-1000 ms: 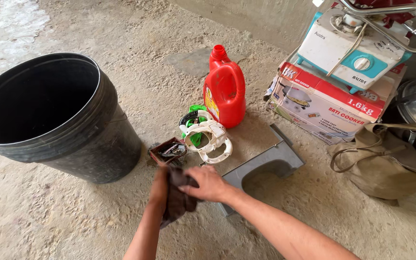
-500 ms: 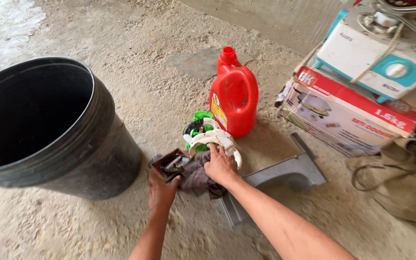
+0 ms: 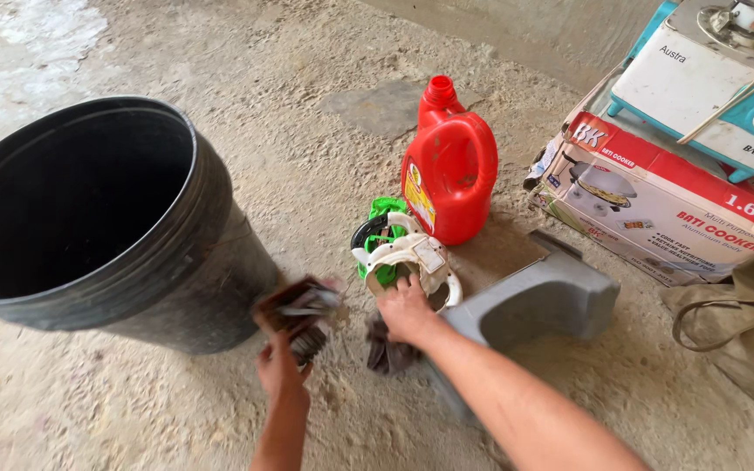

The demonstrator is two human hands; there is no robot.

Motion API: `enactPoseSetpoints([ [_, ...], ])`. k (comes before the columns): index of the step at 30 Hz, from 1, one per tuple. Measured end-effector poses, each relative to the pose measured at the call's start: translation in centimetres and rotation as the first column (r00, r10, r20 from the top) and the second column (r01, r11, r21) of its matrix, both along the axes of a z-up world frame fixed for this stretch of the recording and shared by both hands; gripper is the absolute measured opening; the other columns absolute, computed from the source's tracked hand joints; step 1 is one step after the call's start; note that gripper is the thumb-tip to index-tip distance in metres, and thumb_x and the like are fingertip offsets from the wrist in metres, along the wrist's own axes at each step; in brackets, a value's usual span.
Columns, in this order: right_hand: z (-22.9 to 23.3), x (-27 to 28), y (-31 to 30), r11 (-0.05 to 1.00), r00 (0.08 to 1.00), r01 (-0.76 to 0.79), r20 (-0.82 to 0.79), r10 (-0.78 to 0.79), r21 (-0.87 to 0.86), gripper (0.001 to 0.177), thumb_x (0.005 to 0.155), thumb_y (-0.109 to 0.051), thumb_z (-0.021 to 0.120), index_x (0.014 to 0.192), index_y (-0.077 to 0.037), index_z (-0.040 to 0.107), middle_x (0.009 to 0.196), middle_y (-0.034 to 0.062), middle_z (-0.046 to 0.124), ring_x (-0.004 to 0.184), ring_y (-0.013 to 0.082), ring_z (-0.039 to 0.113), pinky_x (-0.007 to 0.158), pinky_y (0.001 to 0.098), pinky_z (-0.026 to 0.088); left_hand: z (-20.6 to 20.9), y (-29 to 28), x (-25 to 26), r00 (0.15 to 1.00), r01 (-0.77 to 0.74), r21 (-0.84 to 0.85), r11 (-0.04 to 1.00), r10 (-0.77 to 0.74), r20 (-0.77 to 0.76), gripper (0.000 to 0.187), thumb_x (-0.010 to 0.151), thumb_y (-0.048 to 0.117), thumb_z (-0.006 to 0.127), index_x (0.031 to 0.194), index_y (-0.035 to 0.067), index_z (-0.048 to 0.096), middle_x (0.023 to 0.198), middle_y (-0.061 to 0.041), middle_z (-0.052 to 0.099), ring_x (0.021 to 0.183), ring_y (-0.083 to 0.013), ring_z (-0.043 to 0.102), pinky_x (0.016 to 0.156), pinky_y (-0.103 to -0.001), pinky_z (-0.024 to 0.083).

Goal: The person places tools into a canvas bag, then removes items from a bucket and wipes a red jerrycan with a cloth. The person handles a wrench, metal bar, and cloth while organizing the workspace.

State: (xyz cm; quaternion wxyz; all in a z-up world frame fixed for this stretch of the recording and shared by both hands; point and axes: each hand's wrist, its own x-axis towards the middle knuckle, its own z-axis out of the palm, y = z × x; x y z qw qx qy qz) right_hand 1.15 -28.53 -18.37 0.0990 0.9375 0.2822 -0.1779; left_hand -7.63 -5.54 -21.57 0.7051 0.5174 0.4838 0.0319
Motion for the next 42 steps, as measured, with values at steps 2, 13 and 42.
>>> enactPoseSetpoints([
  [2, -0.1, -0.5, -1.5, 0.999, 0.939, -0.038, -0.343, 0.034, -0.004, 0.063, 0.075, -0.04, 0.08, 0.13, -0.014, 0.065, 0.133, 0.0139, 0.067, 0.127, 0.0335, 0.059, 0.116, 0.0558, 0.036, 1.1, 0.7, -1.6, 0.995, -0.078, -0.042, 0.996, 0.08, 0.053, 0.065, 0.092, 0.048, 0.058, 0.144, 0.011, 0.047, 0.14, -0.013, 0.052, 0.126, -0.0342, 0.058, 0.097, -0.053, 0.056],
  [13, 0.3, 5.7, -3.6, 0.81, 0.956, 0.28, -0.076, -0.282, 0.516, 0.078, 0.07, -0.034, 0.077, 0.142, -0.014, 0.051, 0.133, 0.0164, 0.062, 0.121, 0.0358, 0.063, 0.1, 0.0479, 0.053, -7.2, -1.1, 0.4, 0.97, 0.238, -0.149, 0.96, -0.227, 0.085, 0.054, 0.095, 0.037, 0.064, 0.138, 0.007, 0.054, 0.137, -0.012, 0.058, 0.123, -0.0283, 0.058, 0.103, -0.051, 0.056],
  [42, -0.6, -2.4, -1.5, 0.939, 0.984, 0.156, -0.134, -0.119, 0.307, 0.056, 0.074, -0.029, 0.082, 0.123, -0.012, 0.061, 0.127, 0.0126, 0.061, 0.123, 0.0341, 0.059, 0.103, 0.0594, 0.046, -4.8, -4.0, 1.4, 0.934, 0.322, 0.397, 0.86, -0.219, -0.284, 0.086, 0.09, 0.051, 0.064, 0.159, 0.016, 0.026, 0.152, -0.026, 0.042, 0.127, -0.0461, 0.055, 0.102, -0.055, 0.046],
])
